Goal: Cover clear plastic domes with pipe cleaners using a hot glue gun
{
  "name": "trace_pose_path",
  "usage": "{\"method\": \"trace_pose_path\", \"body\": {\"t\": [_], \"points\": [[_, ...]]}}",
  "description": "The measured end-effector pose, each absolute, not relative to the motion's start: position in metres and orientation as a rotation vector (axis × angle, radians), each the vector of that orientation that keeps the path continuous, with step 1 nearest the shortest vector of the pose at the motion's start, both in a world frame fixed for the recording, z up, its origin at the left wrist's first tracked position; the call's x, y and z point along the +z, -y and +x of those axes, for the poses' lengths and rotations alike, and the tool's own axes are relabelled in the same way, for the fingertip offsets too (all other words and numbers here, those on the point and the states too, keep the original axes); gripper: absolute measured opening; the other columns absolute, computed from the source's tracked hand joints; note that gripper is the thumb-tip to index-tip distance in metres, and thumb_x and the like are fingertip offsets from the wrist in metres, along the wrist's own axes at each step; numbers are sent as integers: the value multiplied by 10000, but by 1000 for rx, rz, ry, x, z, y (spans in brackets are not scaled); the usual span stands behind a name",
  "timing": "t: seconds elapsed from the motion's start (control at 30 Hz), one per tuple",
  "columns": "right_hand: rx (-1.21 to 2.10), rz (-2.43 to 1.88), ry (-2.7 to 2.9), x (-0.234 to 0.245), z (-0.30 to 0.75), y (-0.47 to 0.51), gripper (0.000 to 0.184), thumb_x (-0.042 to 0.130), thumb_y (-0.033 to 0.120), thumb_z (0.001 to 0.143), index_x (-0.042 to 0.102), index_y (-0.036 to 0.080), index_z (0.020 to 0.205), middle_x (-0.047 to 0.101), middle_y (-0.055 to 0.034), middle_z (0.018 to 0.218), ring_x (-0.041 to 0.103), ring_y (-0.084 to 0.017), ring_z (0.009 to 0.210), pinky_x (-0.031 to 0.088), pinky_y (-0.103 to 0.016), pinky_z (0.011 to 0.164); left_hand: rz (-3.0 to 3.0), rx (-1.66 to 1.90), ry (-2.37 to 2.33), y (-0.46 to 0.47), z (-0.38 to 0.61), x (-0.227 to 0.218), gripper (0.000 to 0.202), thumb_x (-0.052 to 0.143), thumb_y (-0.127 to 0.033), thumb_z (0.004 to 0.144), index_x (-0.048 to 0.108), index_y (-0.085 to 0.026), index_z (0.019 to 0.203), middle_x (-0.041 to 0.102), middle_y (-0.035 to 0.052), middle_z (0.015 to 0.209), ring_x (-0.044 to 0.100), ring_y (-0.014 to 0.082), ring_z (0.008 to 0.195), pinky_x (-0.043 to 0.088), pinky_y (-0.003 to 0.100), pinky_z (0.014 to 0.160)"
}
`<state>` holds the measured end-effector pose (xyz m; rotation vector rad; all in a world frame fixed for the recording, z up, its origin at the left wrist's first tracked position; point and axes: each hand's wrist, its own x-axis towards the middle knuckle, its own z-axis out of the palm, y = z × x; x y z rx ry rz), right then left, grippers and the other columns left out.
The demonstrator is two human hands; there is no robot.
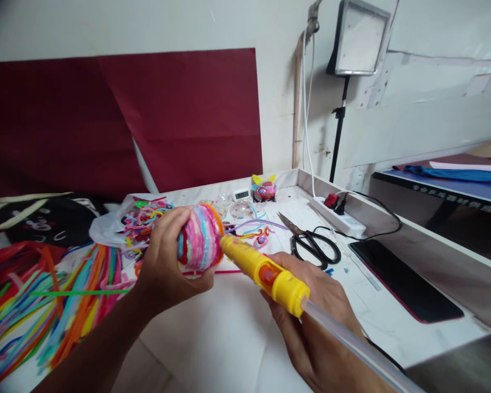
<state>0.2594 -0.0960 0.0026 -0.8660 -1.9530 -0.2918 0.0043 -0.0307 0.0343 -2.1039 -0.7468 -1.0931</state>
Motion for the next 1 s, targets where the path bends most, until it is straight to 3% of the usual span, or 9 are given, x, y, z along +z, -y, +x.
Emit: {"method": "trace_pose_path", "body": {"t": [0.4, 0.6, 0.8, 1.0], "points": [[-170, -852, 1990, 1, 261, 101, 378, 529, 129, 861, 540, 232, 1225, 691, -78, 1085, 714, -229, 856, 600, -322, 699, -2083, -1121, 797, 31, 4, 34, 860, 700, -293, 677, 327, -91, 1425, 511, 241, 1305, 508, 410, 1256, 481, 578, 1008], [-182, -827, 1965, 3, 260, 101, 375, 517, 132, 874, 512, 225, 1237, 688, -84, 1076, 713, -233, 860, 607, -327, 700, -2104, -1127, 788, 31, 5, 33, 877, 719, -277, 653, 338, -55, 1411, 512, 260, 1295, 515, 412, 1243, 481, 577, 1010], [-218, -820, 1939, 8, 257, 97, 356, 509, 145, 893, 521, 242, 1235, 690, -81, 1109, 710, -242, 959, 620, -339, 773, -2120, -1129, 780, 33, 5, 32, 868, 709, -273, 650, 346, -30, 1400, 507, 276, 1298, 507, 422, 1248, 478, 583, 1011], [-212, -889, 1931, -4, 261, 96, 411, 529, 175, 905, 518, 265, 1305, 666, -75, 1199, 678, -268, 1078, 606, -399, 877, -2119, -1139, 787, 34, 4, 33, 880, 706, -289, 660, 323, -91, 1427, 504, 244, 1316, 514, 410, 1244, 487, 584, 999]]}}
